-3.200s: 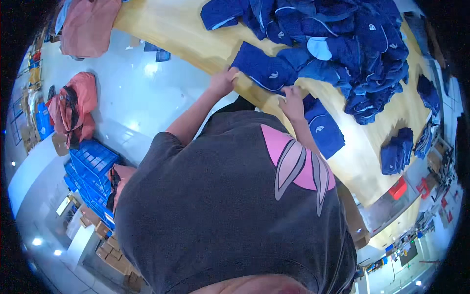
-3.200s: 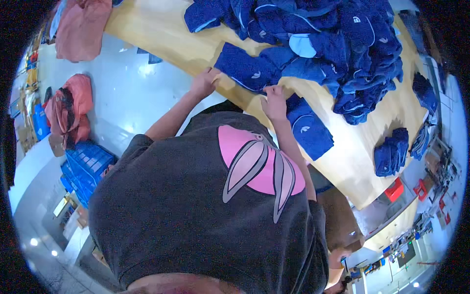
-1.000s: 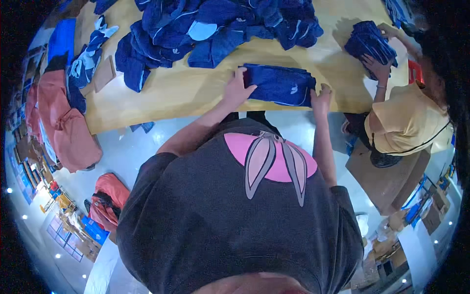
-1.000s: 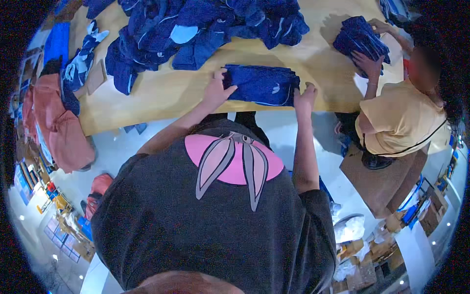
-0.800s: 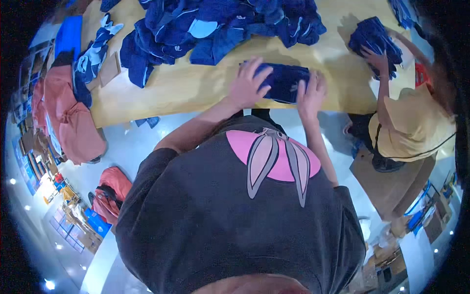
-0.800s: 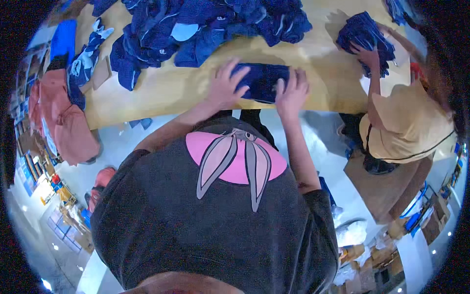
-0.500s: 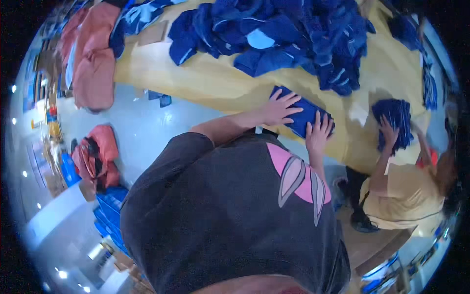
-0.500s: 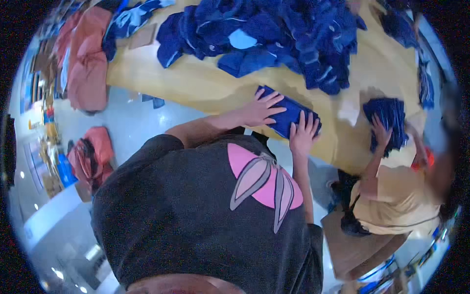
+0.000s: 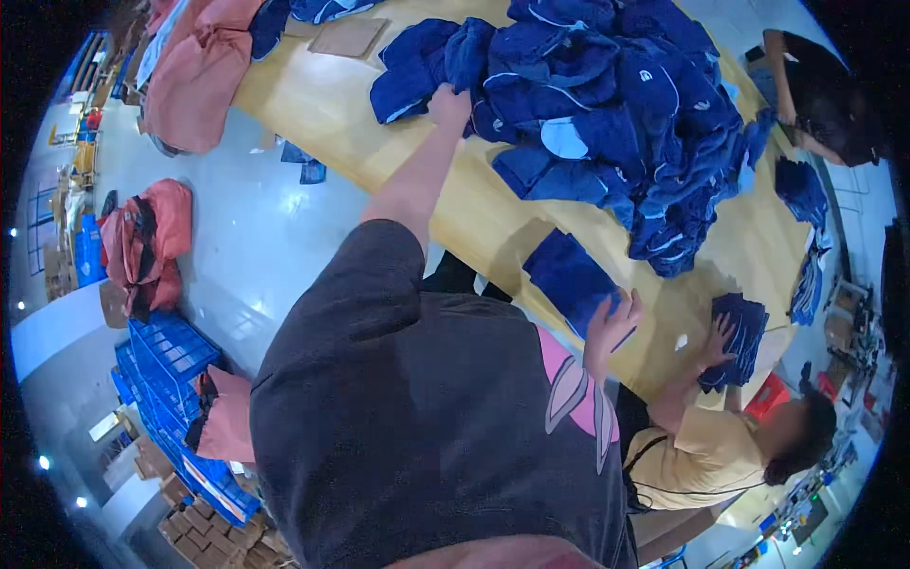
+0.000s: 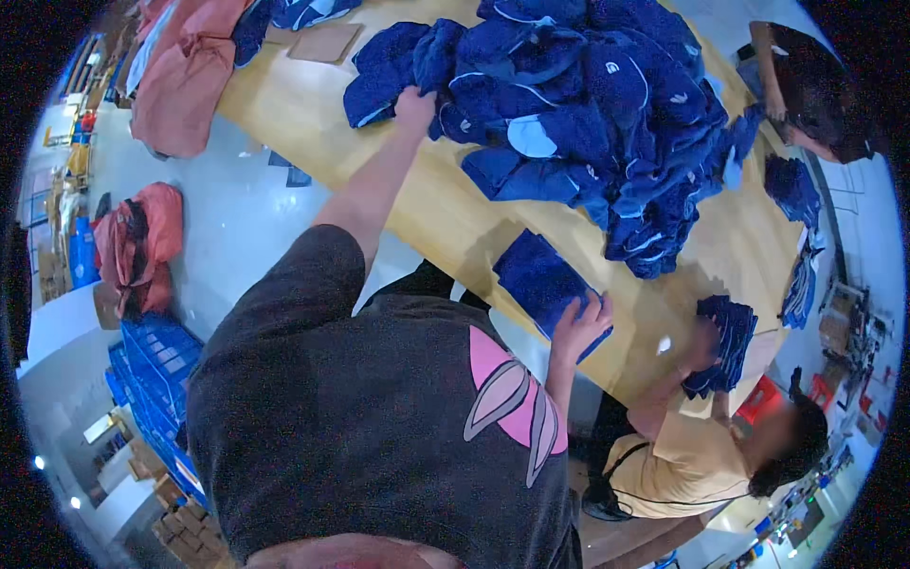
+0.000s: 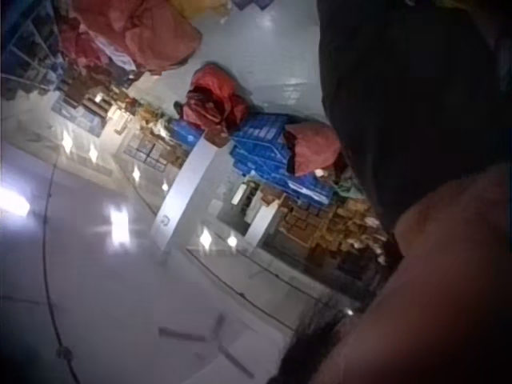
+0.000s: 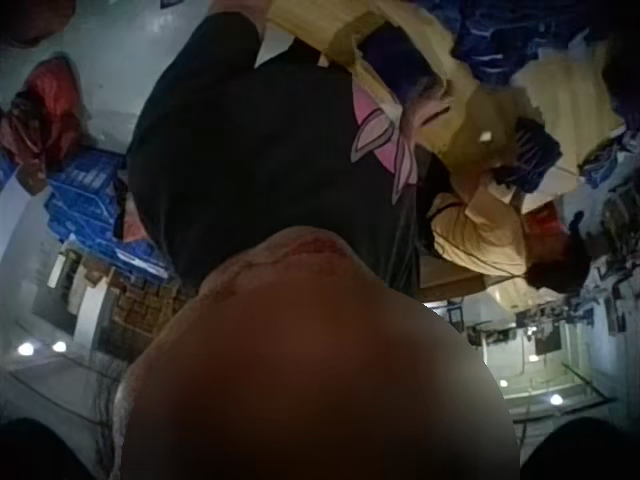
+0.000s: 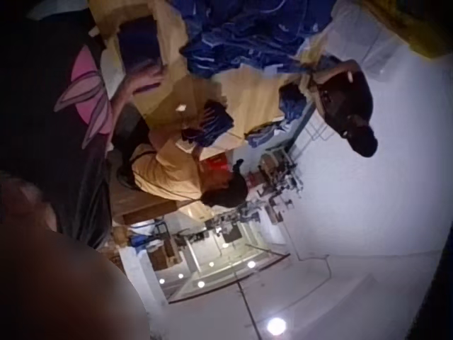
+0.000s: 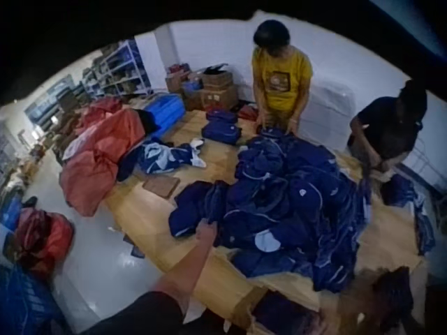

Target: Folding blue fabric garments on a large production table in a factory setting.

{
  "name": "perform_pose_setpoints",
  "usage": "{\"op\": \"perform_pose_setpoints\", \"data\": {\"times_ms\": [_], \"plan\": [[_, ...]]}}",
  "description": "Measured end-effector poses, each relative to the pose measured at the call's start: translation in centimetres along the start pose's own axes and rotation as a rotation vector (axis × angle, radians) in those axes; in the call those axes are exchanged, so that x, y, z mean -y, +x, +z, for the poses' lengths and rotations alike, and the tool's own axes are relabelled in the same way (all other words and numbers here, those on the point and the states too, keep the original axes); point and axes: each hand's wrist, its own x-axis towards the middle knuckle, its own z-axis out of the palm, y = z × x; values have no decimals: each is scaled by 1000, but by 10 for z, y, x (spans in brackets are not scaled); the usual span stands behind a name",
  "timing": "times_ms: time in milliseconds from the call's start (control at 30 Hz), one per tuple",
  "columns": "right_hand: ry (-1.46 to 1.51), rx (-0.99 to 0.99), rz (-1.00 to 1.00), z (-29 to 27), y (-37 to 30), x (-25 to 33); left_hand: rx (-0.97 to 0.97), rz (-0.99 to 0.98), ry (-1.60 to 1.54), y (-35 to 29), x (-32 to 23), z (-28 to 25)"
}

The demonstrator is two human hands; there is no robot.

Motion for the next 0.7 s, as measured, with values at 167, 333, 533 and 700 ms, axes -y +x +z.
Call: {"op": "perform_pose_setpoints", "data": {"times_ms": [167, 333, 533, 700], "plan": [[201, 152, 8, 18, 20, 45, 53, 310, -479, 20, -48, -78], [391, 315, 40, 37, 54, 100, 481, 217, -1069, 22, -84, -191], [739, 454, -70, 59, 116, 214, 599, 260, -1214, -21, -70, -249], [1102, 777, -148, 81, 135, 278, 1087, -116, -1536, -5, -33, -202]]}}
